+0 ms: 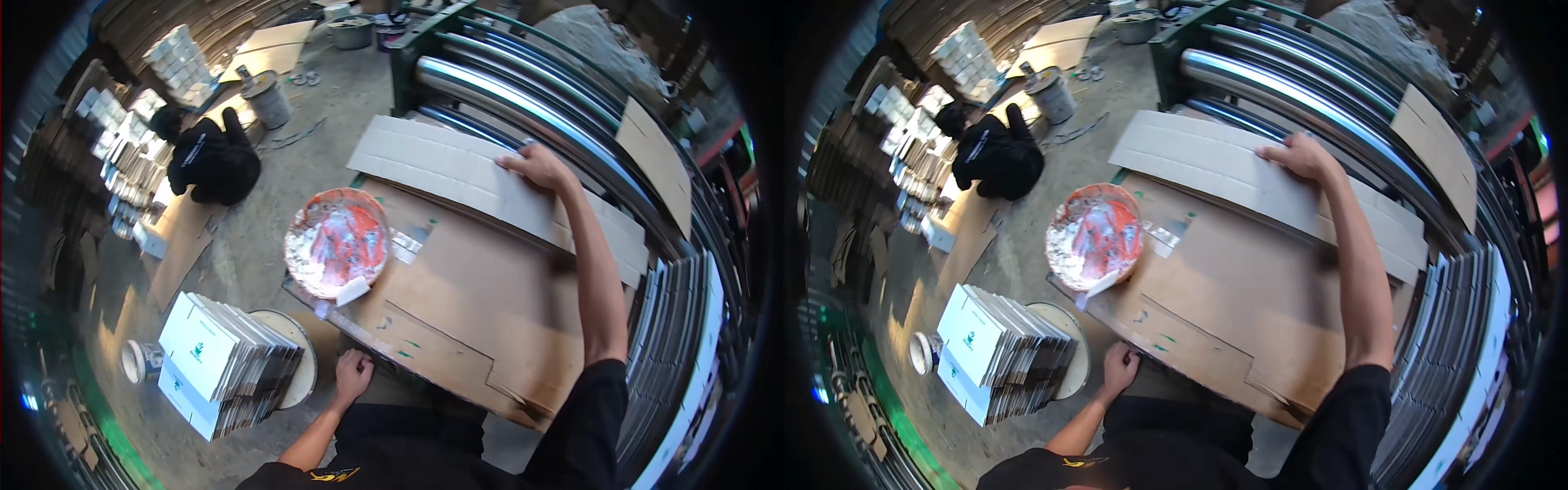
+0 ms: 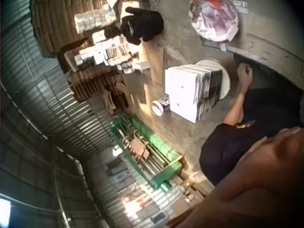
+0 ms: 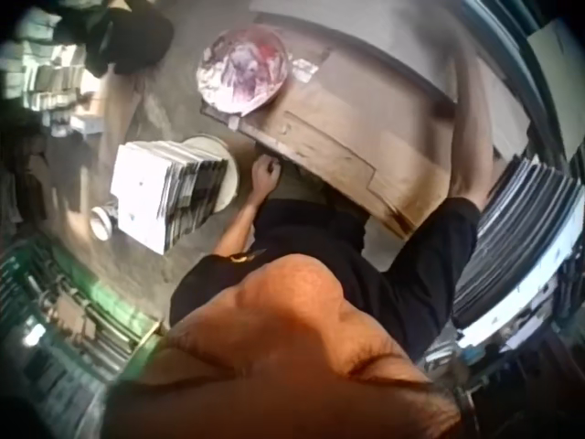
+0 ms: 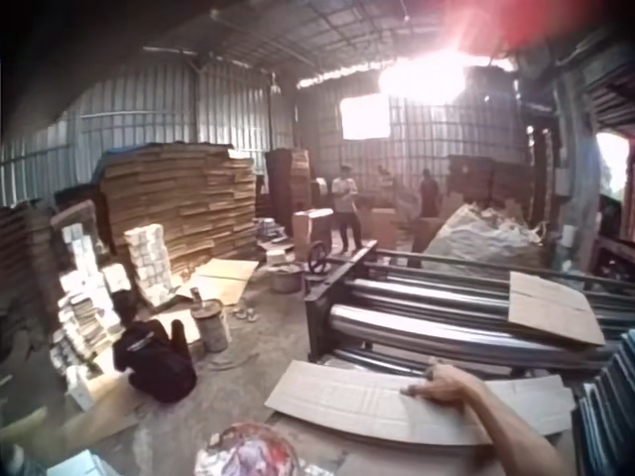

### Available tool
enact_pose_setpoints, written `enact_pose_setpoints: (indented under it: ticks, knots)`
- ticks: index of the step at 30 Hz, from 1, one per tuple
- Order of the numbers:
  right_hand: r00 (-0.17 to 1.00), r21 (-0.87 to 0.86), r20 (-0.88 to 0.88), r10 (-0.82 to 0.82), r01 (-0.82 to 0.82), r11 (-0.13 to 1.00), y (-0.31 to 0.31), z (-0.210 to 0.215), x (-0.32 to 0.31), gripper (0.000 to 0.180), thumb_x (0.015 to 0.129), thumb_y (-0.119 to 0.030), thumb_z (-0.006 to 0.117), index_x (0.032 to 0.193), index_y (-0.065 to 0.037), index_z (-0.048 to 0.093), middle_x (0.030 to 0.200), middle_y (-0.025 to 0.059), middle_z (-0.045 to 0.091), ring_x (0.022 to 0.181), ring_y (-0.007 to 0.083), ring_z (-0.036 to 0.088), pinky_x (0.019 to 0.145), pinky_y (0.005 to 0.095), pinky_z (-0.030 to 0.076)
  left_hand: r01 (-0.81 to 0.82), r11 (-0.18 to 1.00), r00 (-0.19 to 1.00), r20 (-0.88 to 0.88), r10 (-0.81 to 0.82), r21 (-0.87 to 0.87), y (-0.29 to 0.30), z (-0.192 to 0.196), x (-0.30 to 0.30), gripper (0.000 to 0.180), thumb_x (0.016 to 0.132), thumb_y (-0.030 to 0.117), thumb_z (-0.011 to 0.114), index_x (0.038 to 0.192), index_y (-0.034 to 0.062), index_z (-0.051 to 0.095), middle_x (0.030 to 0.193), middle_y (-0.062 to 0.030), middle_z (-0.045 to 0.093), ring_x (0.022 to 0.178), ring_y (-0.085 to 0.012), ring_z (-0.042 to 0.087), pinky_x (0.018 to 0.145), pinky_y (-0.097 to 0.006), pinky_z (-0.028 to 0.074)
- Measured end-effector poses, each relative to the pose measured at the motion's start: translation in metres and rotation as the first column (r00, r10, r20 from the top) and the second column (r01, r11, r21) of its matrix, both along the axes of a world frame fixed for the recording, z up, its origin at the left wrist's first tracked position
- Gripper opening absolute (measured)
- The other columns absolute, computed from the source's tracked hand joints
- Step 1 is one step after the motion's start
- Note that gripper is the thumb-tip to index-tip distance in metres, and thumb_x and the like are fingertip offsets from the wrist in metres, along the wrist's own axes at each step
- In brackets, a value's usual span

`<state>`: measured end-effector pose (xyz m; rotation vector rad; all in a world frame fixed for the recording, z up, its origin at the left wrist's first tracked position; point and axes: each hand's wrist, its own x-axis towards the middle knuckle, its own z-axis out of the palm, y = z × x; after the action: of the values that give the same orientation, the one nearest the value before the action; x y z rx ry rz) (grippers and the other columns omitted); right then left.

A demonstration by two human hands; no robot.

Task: The person folds flaps on cardboard box blanks, aligns and stacks them, and places the stack onto an adjacent pile. The person then takes another batch of cardboard blanks from a pile and bends them along their crease lines.

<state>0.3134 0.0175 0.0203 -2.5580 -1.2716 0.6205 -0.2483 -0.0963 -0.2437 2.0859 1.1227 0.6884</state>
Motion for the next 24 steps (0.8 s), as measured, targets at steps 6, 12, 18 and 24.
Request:
enact_pose_setpoints:
  ticks: [6, 12, 18, 24]
  knots:
    - [1.000, 0.056, 0.002, -0.024, 0.024, 0.998, -0.012, 0.001, -0.005, 0.075, 0.086, -0.072, 0.074, 0.100, 0.001, 0.081, 0.084, 0.0174, 0.076, 0.074, 0.0271, 0.075, 0.075, 0.0415, 0.060, -0.033, 0.999, 0.999, -0.006, 0.033, -0.011, -0.002, -0.006, 0.005, 0.005, 0.082, 0.007, 0.066, 0.083, 0.0027, 0.069, 0.079, -0.0135, 0.064, 0.076, -0.0339, 0.063, 0.071, -0.045, 0.051]
    - [0.999, 0.115, -0.033, -0.015, 0.019, 0.993, -0.012, -0.010, -0.009, 0.082, 0.084, -0.069, 0.077, 0.113, 0.008, 0.078, 0.095, 0.0229, 0.076, 0.084, 0.0310, 0.075, 0.081, 0.0424, 0.061, -0.030, 0.999, 0.999, -0.038, 0.029, -0.016, -0.003, -0.010, 0.005, 0.008, 0.082, 0.009, 0.067, 0.085, 0.0023, 0.069, 0.079, -0.0138, 0.064, 0.077, -0.0353, 0.064, 0.072, -0.046, 0.051]
    - [0.999, 0.077, 0.008, -0.046, 0.045, 0.996, -0.005, 0.000, -0.015, 0.085, 0.081, -0.072, 0.076, 0.118, 0.005, 0.078, 0.108, 0.0262, 0.076, 0.090, 0.0333, 0.077, 0.092, 0.0453, 0.060, -0.024, 1.000, 0.999, -0.022, 0.024, 0.009, 0.002, -0.002, 0.007, 0.009, 0.083, 0.010, 0.066, 0.085, 0.0016, 0.069, 0.079, -0.0141, 0.063, 0.077, -0.0358, 0.064, 0.072, -0.047, 0.051]
    - [0.989, -0.010, 0.146, 0.003, -0.001, 1.000, -0.015, 0.010, -0.006, 0.092, 0.088, -0.076, 0.066, 0.142, -0.002, 0.066, 0.133, 0.0259, 0.070, 0.121, 0.0372, 0.070, 0.102, 0.0452, 0.055, 0.004, 1.000, 0.999, -0.033, -0.004, 0.007, 0.000, -0.004, 0.007, 0.008, 0.083, 0.010, 0.066, 0.085, 0.0028, 0.068, 0.079, -0.0134, 0.062, 0.078, -0.0352, 0.064, 0.072, -0.047, 0.051]
